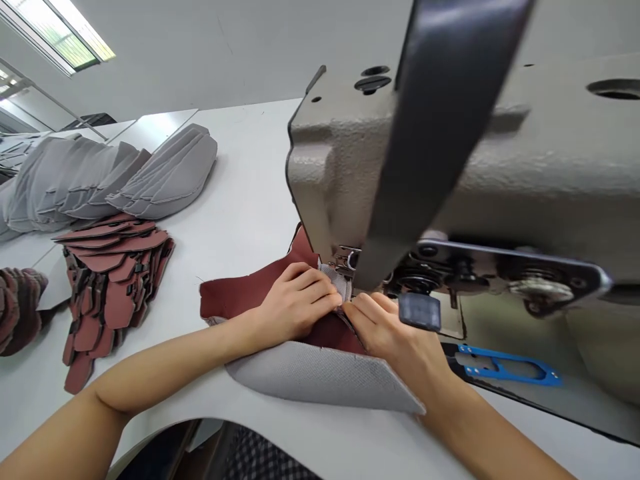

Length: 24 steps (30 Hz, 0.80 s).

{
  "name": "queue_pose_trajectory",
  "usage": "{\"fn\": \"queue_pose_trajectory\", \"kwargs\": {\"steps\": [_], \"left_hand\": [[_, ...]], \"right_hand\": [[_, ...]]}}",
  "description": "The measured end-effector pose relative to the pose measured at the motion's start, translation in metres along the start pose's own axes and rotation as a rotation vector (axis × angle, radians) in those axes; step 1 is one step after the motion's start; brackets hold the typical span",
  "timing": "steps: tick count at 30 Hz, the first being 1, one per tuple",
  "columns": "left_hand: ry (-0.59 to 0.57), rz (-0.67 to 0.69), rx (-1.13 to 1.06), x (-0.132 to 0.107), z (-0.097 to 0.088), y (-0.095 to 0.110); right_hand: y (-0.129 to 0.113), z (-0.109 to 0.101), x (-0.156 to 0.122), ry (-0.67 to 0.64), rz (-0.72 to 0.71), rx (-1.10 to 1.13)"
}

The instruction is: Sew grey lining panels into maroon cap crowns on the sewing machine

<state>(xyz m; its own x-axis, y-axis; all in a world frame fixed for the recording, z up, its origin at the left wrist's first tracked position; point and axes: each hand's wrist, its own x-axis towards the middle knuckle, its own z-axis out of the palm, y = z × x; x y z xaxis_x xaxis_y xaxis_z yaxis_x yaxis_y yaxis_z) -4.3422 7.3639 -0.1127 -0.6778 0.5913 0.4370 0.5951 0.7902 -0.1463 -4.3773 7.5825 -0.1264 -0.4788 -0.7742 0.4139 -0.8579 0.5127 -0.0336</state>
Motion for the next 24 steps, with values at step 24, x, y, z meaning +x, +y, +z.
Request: {"fn": "queue_pose_trajectory", "kwargs": {"steps": [24], "left_hand": [[0.147, 0.101, 0.037, 0.014, 0.013, -0.026]], "right_hand": [[0.014, 0.003, 0.002, 0.051, -0.044, -0.049]]}}
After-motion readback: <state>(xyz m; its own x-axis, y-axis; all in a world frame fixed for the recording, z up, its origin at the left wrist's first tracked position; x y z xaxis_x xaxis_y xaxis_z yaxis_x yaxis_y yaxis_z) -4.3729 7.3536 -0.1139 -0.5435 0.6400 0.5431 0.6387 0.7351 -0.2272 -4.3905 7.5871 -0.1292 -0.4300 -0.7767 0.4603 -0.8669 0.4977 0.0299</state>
